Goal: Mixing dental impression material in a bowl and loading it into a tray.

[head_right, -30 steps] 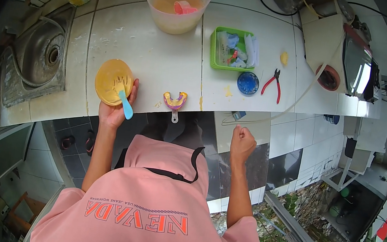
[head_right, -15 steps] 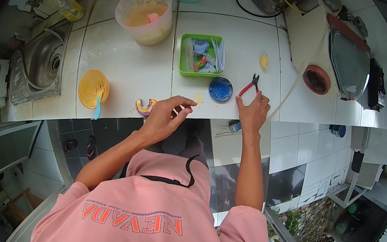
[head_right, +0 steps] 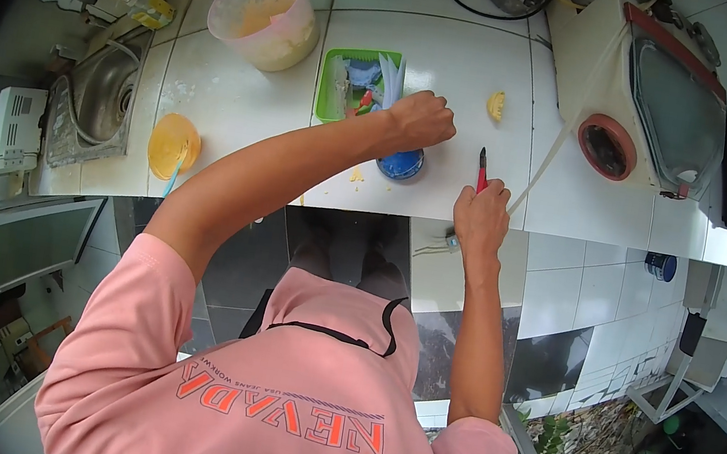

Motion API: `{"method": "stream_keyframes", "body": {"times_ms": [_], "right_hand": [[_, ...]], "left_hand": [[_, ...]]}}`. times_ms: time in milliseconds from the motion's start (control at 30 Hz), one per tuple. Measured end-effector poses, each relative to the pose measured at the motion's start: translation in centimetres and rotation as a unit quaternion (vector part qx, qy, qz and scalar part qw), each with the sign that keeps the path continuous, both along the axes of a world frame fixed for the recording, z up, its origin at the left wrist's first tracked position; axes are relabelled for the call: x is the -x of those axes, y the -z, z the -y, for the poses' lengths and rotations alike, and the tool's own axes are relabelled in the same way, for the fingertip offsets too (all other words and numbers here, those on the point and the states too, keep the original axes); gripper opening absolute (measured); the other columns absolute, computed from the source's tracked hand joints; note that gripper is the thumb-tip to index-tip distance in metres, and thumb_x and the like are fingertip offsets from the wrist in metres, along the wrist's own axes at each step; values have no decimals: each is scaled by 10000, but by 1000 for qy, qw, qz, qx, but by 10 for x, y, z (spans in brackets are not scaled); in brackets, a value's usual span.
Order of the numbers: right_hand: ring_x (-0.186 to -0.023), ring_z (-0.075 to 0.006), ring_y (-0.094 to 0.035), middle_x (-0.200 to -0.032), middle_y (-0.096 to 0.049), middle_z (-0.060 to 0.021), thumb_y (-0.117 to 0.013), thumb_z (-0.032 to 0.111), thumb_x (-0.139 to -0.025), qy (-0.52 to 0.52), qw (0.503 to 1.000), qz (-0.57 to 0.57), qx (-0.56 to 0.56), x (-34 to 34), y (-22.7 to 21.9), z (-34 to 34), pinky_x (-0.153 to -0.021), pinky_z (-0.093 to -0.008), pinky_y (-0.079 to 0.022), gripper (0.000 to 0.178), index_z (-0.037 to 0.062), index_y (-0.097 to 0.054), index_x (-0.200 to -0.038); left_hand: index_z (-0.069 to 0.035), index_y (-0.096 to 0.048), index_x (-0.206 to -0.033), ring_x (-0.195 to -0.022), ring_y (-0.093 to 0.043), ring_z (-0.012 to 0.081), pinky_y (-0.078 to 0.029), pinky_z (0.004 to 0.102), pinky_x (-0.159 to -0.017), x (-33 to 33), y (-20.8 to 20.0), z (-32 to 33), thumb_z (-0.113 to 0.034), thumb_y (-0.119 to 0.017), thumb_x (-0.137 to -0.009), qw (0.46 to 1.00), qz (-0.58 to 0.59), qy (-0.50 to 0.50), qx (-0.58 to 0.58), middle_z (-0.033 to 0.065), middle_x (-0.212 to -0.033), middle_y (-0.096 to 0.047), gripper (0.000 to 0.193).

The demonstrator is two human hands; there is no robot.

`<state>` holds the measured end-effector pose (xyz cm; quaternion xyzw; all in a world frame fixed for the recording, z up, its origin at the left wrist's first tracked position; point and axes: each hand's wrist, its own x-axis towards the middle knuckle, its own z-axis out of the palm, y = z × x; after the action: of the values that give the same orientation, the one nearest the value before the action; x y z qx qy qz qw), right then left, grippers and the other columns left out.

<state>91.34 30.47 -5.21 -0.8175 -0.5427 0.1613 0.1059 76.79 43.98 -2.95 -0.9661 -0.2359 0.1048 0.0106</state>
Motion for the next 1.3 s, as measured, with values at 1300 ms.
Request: {"method": "stream_keyframes", "body": {"times_ms": [1300], "right_hand": [[-795, -110, -585, -881, -631, -54, -506, 200, -967, -11, 856, -480, 188, 74, -32, 38, -728, -243, -478, 318, -9, -559, -1201]], "left_hand": [[88, -611, -1005, -857, -666, 160, -551, 250, -784, 57, 30, 134, -63, -560, -913, 231, 709, -547, 381, 144, -936, -671, 184]]}}
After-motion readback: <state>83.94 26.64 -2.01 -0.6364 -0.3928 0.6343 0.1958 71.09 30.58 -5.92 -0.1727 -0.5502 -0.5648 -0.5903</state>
